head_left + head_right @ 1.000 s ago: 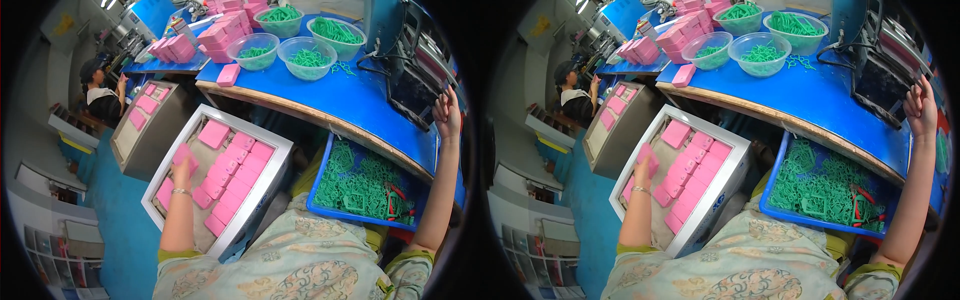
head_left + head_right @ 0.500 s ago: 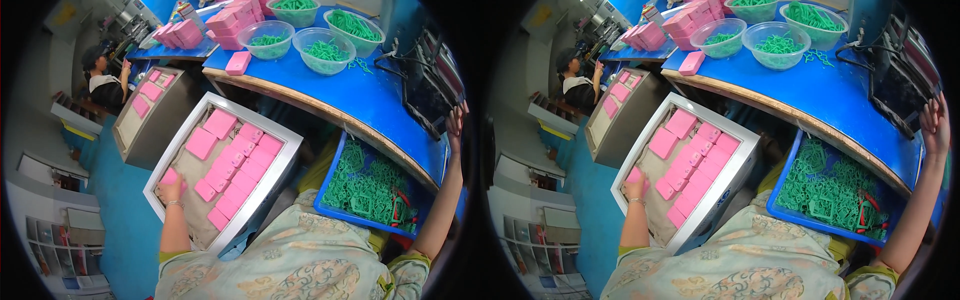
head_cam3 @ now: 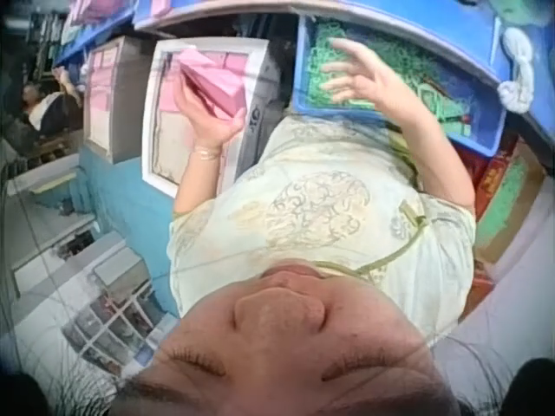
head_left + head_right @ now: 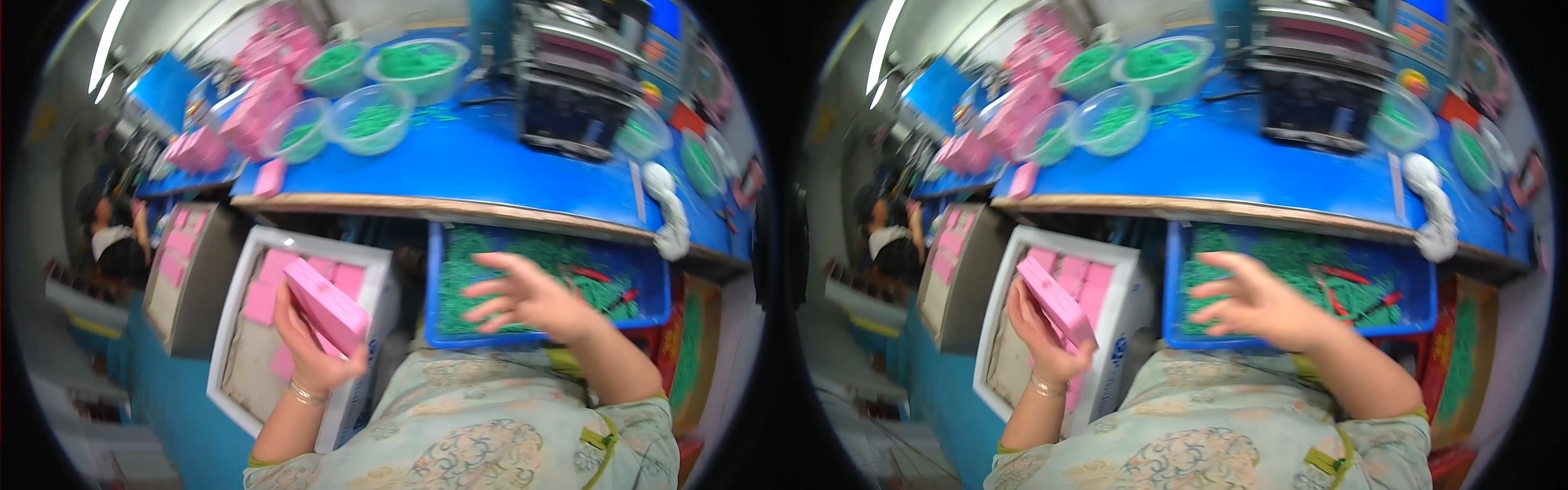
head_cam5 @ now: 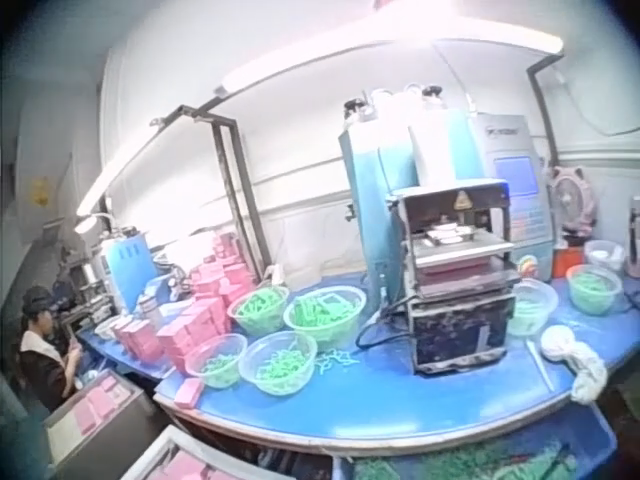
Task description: Injecting wax into silicone molds using a machine and extracting the wax patterns.
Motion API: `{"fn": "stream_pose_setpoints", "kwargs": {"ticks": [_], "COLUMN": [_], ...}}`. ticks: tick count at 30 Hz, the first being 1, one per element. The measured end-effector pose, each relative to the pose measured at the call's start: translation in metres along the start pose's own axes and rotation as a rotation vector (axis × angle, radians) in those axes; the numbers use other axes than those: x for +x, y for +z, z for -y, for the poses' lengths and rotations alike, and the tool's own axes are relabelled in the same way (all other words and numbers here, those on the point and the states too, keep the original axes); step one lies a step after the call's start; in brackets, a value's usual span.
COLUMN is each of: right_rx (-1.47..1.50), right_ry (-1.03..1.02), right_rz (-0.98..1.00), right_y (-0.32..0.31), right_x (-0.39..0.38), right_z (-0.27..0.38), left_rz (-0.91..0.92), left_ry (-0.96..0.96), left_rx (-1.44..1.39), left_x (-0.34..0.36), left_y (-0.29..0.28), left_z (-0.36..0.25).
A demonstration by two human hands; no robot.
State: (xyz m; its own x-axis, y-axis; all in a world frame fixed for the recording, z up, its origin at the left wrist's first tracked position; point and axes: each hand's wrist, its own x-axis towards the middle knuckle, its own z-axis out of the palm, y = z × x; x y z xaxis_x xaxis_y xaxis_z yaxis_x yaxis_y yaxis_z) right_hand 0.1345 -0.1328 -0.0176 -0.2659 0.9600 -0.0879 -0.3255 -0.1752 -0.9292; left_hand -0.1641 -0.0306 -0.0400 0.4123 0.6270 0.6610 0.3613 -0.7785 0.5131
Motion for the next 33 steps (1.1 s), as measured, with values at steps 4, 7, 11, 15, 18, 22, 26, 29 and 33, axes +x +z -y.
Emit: {"fn": "stream_pose_setpoints", "kwargs": {"ticks": [4,7,11,15,18,22,26,29,33], "right_rx": [0.200,0.196,0.160,0.053,0.003,0.083,0.149,0.408,0.543], "right_ry": [-0.104,-0.257,-0.317,-0.417,-0.363,-0.344,-0.279,-0.246,-0.251], "right_rz": [0.221,0.203,-0.123,-0.346,-0.406,-0.348,-0.355,-0.325,-0.256], "right_y": [0.017,0.009,0.004,0.007,0.007,0.003,0.006,-0.002,-0.009], "right_x": [0.006,-0.003,-0.022,-0.028,-0.030,-0.032,-0.031,-0.032,-0.031], "right_z": [-0.026,-0.016,-0.006,-0.018,-0.017,-0.027,-0.030,-0.030,-0.038], "left_rz": [0.142,0.316,0.599,0.820,0.753,0.726,0.667,0.462,0.270], "left_ry": [0.414,0.414,-0.041,-0.439,-0.546,-0.656,-0.693,-0.944,-1.091], "left_rx": [-0.346,-0.319,-0.718,-1.040,-1.103,-1.207,-1.287,-1.431,-1.629], "left_x": [0.030,0.036,0.036,0.035,0.027,0.016,0.004,0.005,0.015], "left_y": [0.075,0.102,0.113,0.119,0.122,0.119,0.118,0.108,0.100], "left_z": [-0.061,-0.077,-0.089,-0.119,-0.118,-0.113,-0.108,-0.101,-0.090]}}
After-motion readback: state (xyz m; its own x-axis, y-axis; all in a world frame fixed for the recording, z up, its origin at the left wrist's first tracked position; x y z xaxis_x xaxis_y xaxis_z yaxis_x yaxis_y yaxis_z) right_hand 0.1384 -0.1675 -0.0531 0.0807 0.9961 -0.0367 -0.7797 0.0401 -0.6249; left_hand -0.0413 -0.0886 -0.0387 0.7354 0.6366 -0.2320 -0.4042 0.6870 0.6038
